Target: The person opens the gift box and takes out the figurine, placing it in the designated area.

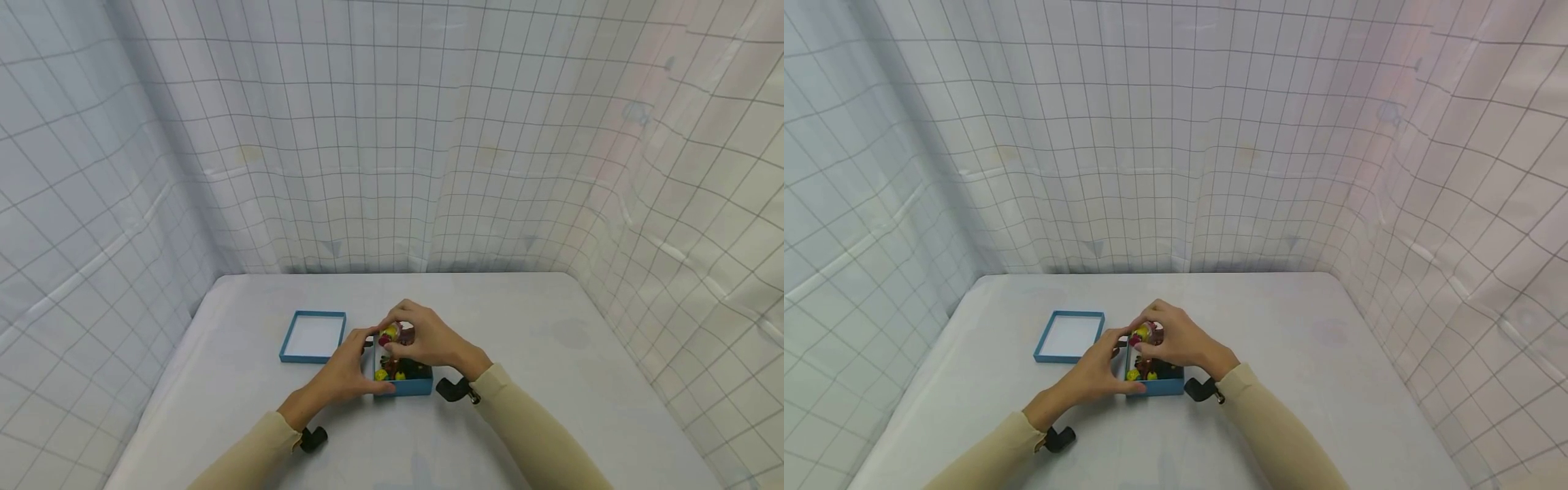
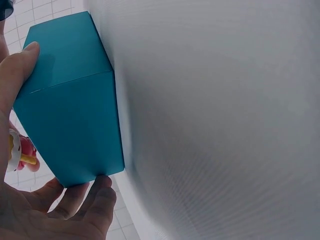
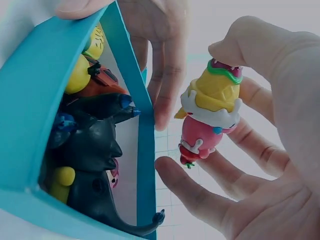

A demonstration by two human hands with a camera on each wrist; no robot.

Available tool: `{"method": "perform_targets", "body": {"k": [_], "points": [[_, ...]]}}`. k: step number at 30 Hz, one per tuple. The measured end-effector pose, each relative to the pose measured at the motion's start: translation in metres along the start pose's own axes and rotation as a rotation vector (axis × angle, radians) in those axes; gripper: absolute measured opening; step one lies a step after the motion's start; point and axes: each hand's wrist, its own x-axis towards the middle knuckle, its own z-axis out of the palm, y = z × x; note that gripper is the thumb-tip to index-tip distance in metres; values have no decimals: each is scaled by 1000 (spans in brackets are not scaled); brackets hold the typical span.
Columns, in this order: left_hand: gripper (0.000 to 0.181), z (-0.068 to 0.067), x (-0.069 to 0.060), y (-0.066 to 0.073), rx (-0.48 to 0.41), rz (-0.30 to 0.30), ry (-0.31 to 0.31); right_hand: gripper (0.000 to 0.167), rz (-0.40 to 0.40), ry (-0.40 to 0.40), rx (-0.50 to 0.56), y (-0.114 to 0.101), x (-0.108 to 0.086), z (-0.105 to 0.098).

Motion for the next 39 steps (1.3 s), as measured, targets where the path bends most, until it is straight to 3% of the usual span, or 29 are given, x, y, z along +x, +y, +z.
{"method": "perform_targets", "body": {"k": [18, 29, 39], "points": [[117, -2, 0, 1, 14, -2, -1, 34, 36, 34, 30, 2, -7, -6], [118, -2, -1, 2, 10, -22, -8, 36, 39, 93, -26, 3, -11, -13], [120, -2, 0, 2, -4, -19, -9, 37, 49, 98, -56, 5, -13, -21]]}}
